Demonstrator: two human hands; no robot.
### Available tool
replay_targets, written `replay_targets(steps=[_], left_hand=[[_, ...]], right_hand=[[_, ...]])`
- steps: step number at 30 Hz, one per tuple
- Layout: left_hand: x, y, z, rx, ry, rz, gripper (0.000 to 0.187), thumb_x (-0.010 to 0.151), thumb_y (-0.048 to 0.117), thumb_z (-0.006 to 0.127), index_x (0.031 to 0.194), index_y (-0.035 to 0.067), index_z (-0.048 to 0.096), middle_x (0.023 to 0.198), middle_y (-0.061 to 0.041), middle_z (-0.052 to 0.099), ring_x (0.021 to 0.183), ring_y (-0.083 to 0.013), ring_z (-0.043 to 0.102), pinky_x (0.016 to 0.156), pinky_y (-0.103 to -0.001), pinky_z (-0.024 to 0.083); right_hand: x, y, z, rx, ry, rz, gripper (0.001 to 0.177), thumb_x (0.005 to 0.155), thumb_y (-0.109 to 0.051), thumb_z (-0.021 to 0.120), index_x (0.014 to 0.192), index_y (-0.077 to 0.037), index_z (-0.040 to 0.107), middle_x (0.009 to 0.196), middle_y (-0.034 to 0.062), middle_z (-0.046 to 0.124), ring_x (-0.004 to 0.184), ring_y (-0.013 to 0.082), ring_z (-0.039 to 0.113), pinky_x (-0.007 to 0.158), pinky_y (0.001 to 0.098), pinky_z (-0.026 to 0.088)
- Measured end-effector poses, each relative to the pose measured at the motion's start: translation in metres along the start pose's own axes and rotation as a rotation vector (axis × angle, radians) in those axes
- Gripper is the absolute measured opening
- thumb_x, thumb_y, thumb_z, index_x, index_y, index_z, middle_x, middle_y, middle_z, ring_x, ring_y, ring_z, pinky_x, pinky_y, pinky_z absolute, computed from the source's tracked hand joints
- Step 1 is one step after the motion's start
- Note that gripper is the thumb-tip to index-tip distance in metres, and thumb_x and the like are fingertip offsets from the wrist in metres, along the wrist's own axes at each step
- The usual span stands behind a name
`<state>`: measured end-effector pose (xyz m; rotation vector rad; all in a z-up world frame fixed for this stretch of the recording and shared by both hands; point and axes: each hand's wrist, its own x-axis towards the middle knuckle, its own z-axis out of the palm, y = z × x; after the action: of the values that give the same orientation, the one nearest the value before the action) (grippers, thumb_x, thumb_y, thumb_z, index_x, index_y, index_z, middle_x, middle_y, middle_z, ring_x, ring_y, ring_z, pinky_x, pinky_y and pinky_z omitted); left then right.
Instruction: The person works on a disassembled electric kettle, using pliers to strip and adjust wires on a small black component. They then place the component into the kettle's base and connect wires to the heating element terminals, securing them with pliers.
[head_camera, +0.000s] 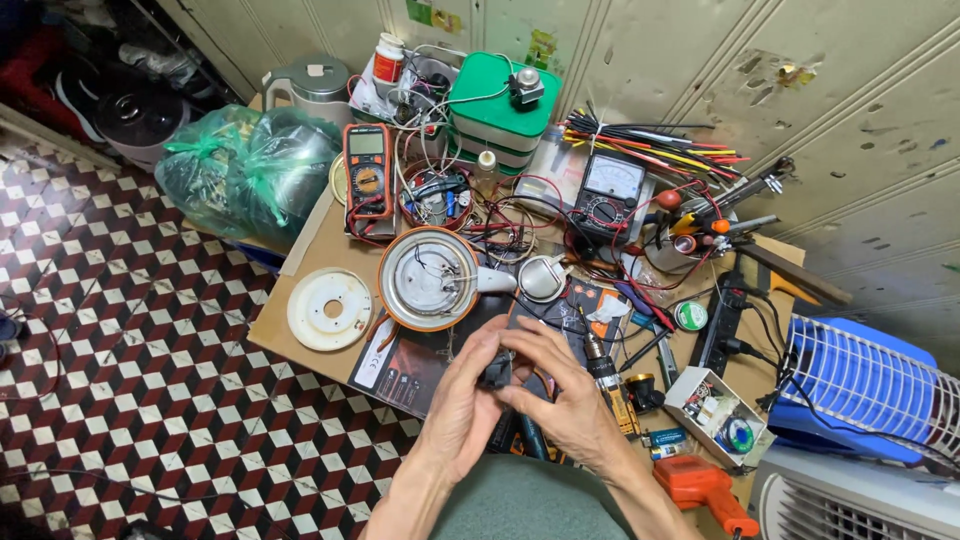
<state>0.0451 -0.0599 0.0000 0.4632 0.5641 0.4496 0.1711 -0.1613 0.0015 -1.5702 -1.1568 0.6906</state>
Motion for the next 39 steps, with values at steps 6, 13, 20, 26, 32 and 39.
replay_targets(steps=[6, 13, 20, 26, 32, 39], left_hand=[[-0.012, 0.002, 0.008, 0.578, 0.237, 0.097, 0.055, 0.098, 0.037, 0.059, 0.145, 0.01, 0.053, 0.132, -0.002, 0.063, 0.12, -0.0061, 0.06, 0.103, -0.023, 0.043], [-0.019, 0.009, -0.004, 0.838, 0.07, 0.167, 0.054, 0.087, 0.019, 0.077, 0.138, 0.005, 0.065, 0.115, -0.006, 0.068, 0.092, -0.0069, 0.061, 0.085, -0.023, 0.053], [-0.019, 0.012, 0.007, 0.698, 0.04, 0.188, 0.049, 0.084, 0.009, 0.078, 0.13, 0.0, 0.065, 0.105, -0.004, 0.066, 0.084, -0.0077, 0.067, 0.076, -0.021, 0.055], [-0.018, 0.009, 0.004, 0.677, 0.06, 0.168, 0.05, 0.083, 0.007, 0.079, 0.13, -0.001, 0.064, 0.103, -0.006, 0.069, 0.084, -0.0076, 0.067, 0.077, -0.022, 0.055], [-0.017, 0.014, 0.005, 0.836, 0.06, 0.2, 0.049, 0.082, 0.014, 0.081, 0.128, 0.002, 0.068, 0.101, -0.003, 0.071, 0.087, -0.0076, 0.068, 0.082, -0.023, 0.056], [-0.013, 0.009, 0.002, 0.829, 0.094, 0.133, 0.049, 0.083, 0.018, 0.081, 0.127, 0.001, 0.069, 0.097, -0.003, 0.072, 0.085, -0.007, 0.066, 0.079, -0.023, 0.055]], right_hand=[[-0.006, 0.009, -0.01, 0.16, 0.032, 0.208, 0.055, 0.079, -0.008, 0.082, 0.132, -0.005, 0.067, 0.137, 0.0112, 0.065, 0.129, 0.0227, 0.058, 0.111, 0.0367, 0.045], [-0.014, 0.031, -0.019, 0.477, 0.026, 0.302, 0.058, 0.084, -0.001, 0.078, 0.138, -0.004, 0.059, 0.127, 0.0082, 0.067, 0.114, 0.0164, 0.065, 0.099, 0.0318, 0.054], [-0.017, 0.025, -0.028, 0.648, -0.014, 0.442, 0.058, 0.086, -0.001, 0.073, 0.141, -0.002, 0.058, 0.128, 0.01, 0.069, 0.115, 0.016, 0.065, 0.095, 0.0308, 0.051], [-0.016, 0.028, -0.027, 0.678, -0.006, 0.366, 0.056, 0.086, 0.0, 0.074, 0.138, 0.001, 0.056, 0.132, 0.0107, 0.065, 0.124, 0.0186, 0.062, 0.109, 0.0349, 0.048], [-0.017, 0.031, -0.027, 0.689, -0.009, 0.364, 0.054, 0.086, 0.0, 0.074, 0.136, 0.001, 0.055, 0.133, 0.0122, 0.065, 0.127, 0.0202, 0.061, 0.112, 0.0364, 0.047], [-0.019, 0.044, -0.029, 0.667, 0.005, 0.421, 0.053, 0.085, -0.002, 0.075, 0.134, 0.0, 0.057, 0.132, 0.0113, 0.066, 0.125, 0.02, 0.063, 0.111, 0.0364, 0.049]])
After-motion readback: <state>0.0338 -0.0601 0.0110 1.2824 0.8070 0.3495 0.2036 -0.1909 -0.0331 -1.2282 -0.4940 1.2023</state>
